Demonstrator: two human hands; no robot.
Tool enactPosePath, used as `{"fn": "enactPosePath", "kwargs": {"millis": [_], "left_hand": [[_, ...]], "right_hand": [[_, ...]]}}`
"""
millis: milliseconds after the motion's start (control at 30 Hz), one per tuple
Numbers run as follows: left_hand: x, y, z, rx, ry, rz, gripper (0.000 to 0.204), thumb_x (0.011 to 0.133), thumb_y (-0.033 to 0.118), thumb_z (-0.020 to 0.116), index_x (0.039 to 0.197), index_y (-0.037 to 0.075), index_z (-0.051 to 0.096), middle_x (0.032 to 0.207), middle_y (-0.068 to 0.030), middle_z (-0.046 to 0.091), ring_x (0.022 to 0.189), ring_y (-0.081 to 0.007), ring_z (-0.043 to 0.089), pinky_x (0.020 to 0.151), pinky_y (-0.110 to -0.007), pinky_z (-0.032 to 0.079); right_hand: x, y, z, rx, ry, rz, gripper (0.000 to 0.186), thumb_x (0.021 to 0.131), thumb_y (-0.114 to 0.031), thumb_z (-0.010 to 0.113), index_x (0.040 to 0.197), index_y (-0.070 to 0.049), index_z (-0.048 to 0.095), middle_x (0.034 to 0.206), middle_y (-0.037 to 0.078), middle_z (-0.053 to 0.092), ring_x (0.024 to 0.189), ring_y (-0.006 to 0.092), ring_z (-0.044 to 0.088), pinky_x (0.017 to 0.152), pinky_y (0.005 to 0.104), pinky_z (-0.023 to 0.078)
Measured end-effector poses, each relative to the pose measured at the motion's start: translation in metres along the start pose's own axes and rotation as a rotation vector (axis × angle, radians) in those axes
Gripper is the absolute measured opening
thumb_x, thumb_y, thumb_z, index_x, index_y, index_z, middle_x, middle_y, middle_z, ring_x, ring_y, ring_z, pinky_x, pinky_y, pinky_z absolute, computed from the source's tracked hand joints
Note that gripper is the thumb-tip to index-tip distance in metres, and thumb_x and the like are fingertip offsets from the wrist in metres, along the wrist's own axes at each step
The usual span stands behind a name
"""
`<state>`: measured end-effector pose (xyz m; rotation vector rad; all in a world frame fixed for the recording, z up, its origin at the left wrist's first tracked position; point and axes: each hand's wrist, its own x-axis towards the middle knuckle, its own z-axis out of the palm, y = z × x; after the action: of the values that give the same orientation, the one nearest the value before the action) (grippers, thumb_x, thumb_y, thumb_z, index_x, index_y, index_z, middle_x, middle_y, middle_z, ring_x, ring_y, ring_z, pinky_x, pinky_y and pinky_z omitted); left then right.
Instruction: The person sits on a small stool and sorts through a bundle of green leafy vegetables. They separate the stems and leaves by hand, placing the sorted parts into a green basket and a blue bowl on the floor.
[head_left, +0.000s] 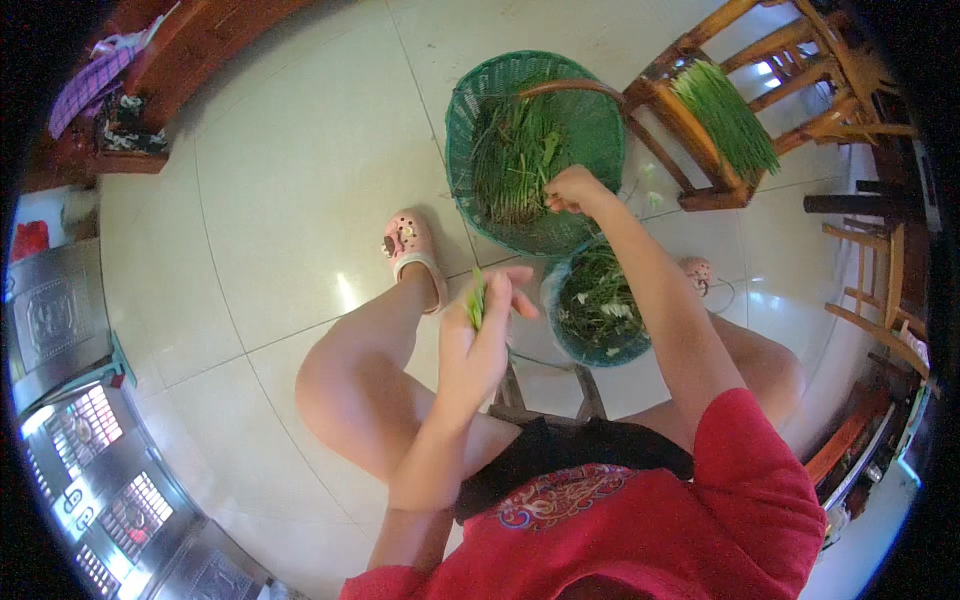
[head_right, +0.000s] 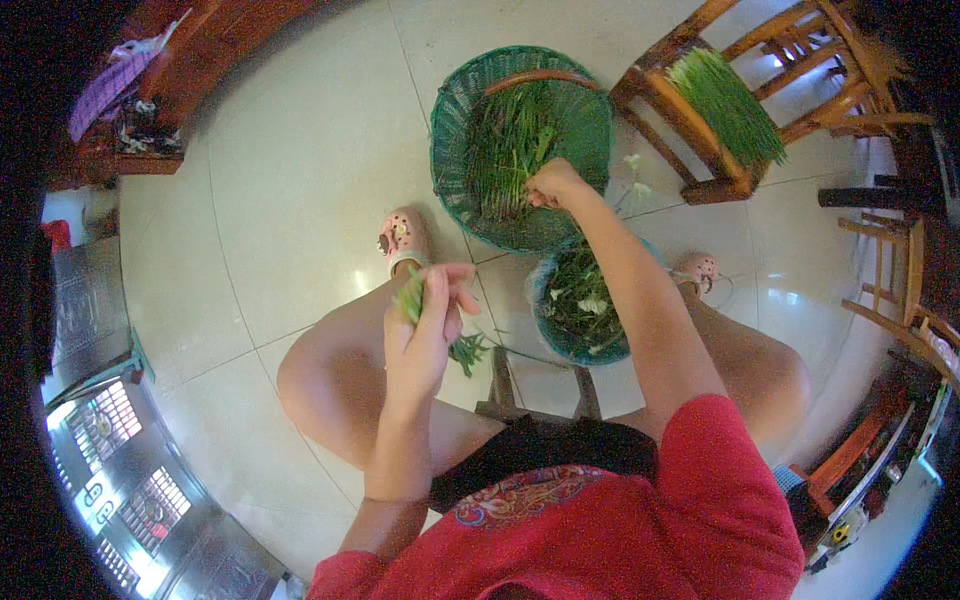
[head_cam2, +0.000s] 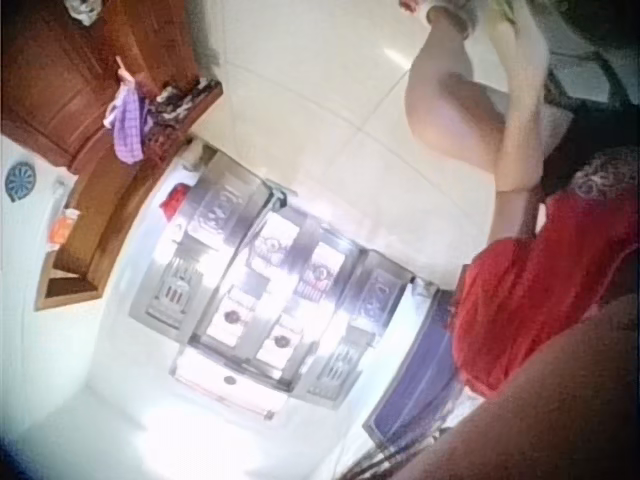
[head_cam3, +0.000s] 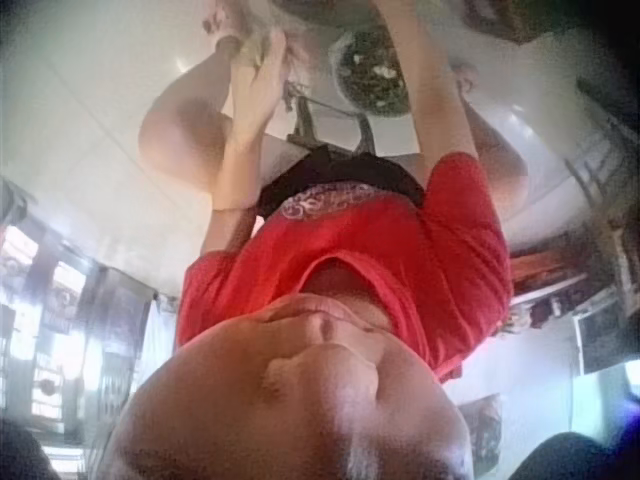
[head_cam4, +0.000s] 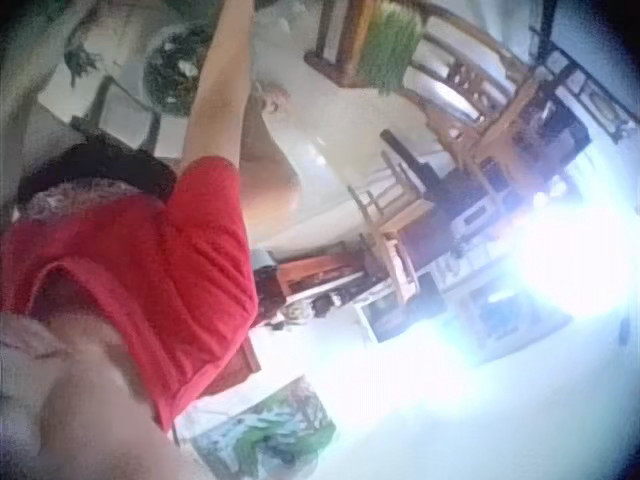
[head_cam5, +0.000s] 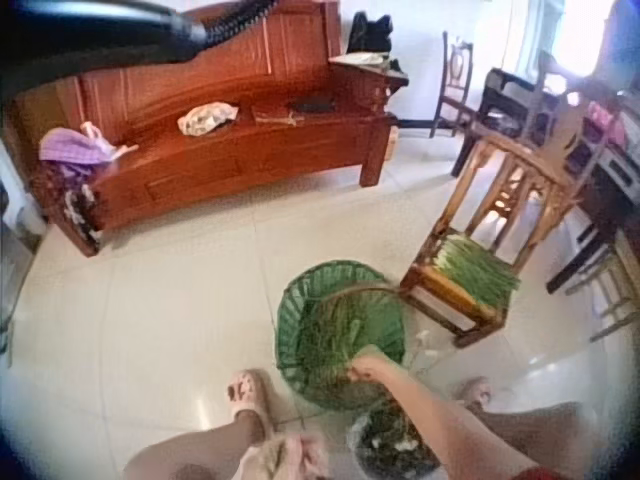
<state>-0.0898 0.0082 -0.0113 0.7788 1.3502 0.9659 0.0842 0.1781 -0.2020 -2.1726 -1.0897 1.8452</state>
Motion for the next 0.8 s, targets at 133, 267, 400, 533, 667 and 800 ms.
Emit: {"fn": "enactPosePath", "kwargs": {"millis": [133,267,400,533,667,800], "left_hand": [[0.006,-0.015,0.004,0.070,0.029,0.111,0.026,0.086,0.023,0.044,0.091,0.001,0.057,0.067,-0.0009,0.057,0.057,-0.0070,0.046,0.056,-0.021,0.038],[0.006,-0.019,0.013,0.246,0.008,0.191,0.024,0.081,0.024,0.053,0.089,0.002,0.059,0.070,-0.0022,0.056,0.050,-0.0042,0.041,0.047,-0.018,0.033],[-0.002,-0.029,0.023,0.484,-0.110,0.504,0.020,0.073,0.015,0.061,0.088,0.002,0.061,0.084,-0.0050,0.059,0.080,-0.0114,0.053,0.069,-0.022,0.041],[-0.009,-0.047,0.037,0.583,-0.493,0.543,0.023,0.070,0.011,0.062,0.089,-0.001,0.060,0.098,-0.0079,0.055,0.083,-0.0130,0.054,0.070,-0.024,0.042],[-0.012,-0.060,0.047,0.602,-0.641,0.270,0.021,0.067,0.013,0.065,0.086,0.003,0.062,0.074,-0.0106,0.060,0.064,-0.0151,0.055,0.063,-0.027,0.043],[-0.017,-0.063,0.053,0.514,-0.616,0.296,0.019,0.067,0.012,0.065,0.081,0.001,0.062,0.068,-0.0076,0.061,0.061,-0.0120,0.054,0.059,-0.026,0.043]], "right_hand": [[-0.107,0.019,-0.026,0.111,0.031,-0.284,0.018,0.079,-0.015,0.054,0.075,0.002,0.057,0.061,0.005,0.055,0.045,0.0086,0.044,0.038,0.0221,0.032],[-0.204,0.067,-0.036,0.257,-0.007,-0.356,0.018,0.080,-0.016,0.052,0.089,-0.002,0.056,0.069,-0.001,0.053,0.059,0.0048,0.045,0.047,0.0168,0.035],[-0.262,0.109,-0.038,0.165,0.038,-0.442,0.017,0.080,-0.015,0.052,0.090,-0.002,0.057,0.067,-0.002,0.051,0.059,0.0035,0.044,0.049,0.0168,0.034],[-0.280,0.129,-0.035,0.007,0.081,-0.639,0.015,0.079,-0.011,0.052,0.086,0.001,0.058,0.066,-0.002,0.051,0.061,0.0028,0.044,0.052,0.0178,0.035],[-0.280,0.136,-0.035,0.037,0.049,-0.691,0.015,0.079,-0.011,0.051,0.085,0.001,0.057,0.069,-0.001,0.053,0.063,0.0040,0.045,0.054,0.0187,0.036],[-0.278,0.141,-0.030,0.401,0.040,-0.497,0.020,0.080,-0.020,0.053,0.089,-0.002,0.057,0.078,0.000,0.055,0.066,0.0053,0.047,0.055,0.0187,0.038]]}}
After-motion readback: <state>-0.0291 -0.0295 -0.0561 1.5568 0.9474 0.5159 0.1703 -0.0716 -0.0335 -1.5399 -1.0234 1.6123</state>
